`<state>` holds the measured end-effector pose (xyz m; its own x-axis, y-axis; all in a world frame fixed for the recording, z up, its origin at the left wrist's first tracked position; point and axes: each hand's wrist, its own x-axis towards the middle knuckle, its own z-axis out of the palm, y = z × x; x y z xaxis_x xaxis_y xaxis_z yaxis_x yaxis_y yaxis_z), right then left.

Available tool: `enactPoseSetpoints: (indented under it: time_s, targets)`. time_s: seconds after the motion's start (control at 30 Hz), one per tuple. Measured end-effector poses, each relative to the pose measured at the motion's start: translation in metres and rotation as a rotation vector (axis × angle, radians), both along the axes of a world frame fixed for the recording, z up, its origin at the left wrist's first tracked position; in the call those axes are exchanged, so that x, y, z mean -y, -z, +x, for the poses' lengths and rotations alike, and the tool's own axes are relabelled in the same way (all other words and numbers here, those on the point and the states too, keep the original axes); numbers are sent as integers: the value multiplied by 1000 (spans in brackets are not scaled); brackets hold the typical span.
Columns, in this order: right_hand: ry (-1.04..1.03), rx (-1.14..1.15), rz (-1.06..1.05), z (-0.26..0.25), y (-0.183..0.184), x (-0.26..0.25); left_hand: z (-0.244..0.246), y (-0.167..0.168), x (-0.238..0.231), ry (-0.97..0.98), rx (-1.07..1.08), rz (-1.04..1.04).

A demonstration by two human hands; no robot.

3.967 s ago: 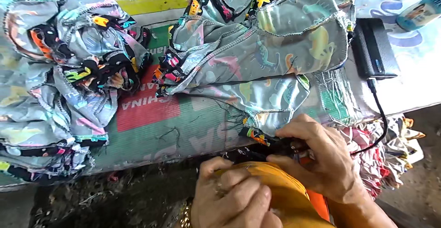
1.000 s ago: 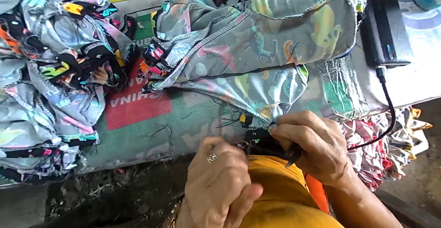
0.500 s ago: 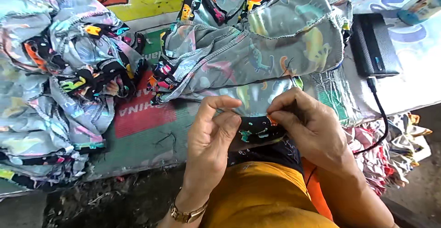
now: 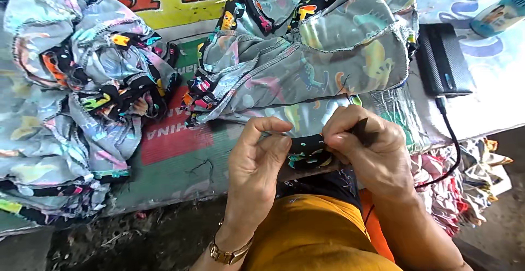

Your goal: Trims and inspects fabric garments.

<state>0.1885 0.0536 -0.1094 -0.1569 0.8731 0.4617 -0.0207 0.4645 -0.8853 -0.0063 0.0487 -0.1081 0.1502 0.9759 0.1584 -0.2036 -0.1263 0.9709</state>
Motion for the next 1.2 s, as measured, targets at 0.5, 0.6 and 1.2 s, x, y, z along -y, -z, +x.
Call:
enactPoseSetpoints:
  time_s: [0.5, 0.6, 1.2]
  targets:
    - [35, 179, 83, -6, -8, 12, 11, 12, 8, 15, -349, 332]
    - [97, 295, 58, 1, -13, 15, 10, 8, 7, -10, -363, 322]
    - [79, 649, 123, 22, -29, 3, 7, -28, -23, -2, -622, 597]
